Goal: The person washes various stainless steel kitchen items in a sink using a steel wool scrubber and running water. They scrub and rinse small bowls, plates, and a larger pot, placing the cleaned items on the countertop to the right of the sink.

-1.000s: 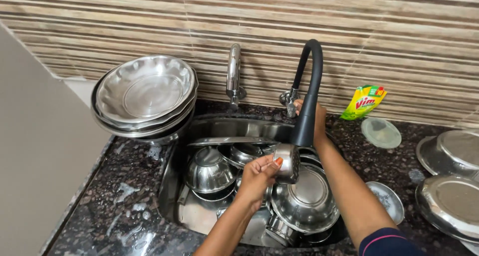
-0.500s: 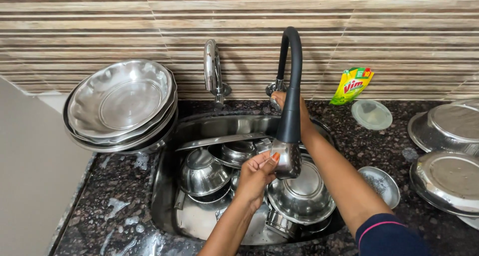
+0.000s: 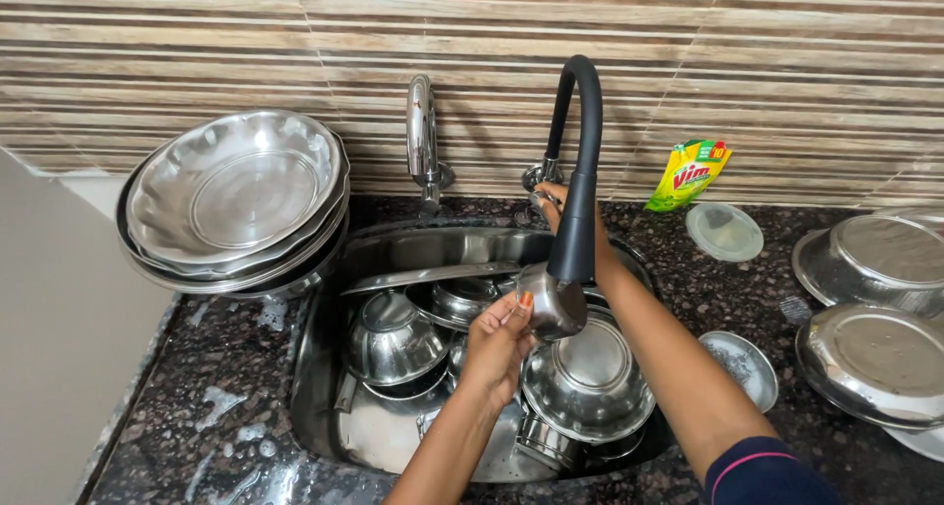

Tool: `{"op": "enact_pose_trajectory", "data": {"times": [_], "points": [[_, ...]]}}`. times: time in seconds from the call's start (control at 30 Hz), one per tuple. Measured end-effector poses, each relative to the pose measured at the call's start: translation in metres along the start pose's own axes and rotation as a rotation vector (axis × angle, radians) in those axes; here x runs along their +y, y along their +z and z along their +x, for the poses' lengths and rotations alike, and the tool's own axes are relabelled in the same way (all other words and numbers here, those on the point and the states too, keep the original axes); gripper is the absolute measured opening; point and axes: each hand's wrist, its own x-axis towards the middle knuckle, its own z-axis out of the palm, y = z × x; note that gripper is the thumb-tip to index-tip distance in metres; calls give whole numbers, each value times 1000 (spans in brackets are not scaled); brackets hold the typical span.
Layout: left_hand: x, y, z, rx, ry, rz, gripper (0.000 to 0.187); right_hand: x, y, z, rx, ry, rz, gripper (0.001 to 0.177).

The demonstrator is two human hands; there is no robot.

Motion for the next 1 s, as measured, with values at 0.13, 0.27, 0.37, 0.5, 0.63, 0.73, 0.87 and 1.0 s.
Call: {"op": "enact_pose_trajectory", "data": {"times": [0.13,0.27,0.37,0.5,0.63,0.73,0.87,1.0], "points": [[-18,-8,8,-27,-2,-44,14,1,-4,5,-40,12,-7,24],[-14,-5,6,-13,-57,-92,13,20,4,11,7,-19,8,17],[-11,-7,6,0,-79,-122,15,25,12,10,58,53,144,12],[-4,-5,4,0,-87,-155,15,33,19,9,132,85,229,9],[-8,-8,9,-3,-84,-175,15,43,22,11,146,148,237,8],[-12,-11,12,1,-87,-192,16,52,24,9,158,143,274,11],[-8,-7,9,8,-97,-197,17,44,21,9,160,173,245,14],[-6,-5,8,13,-104,-195,18,34,16,9,183,204,225,18]]}}
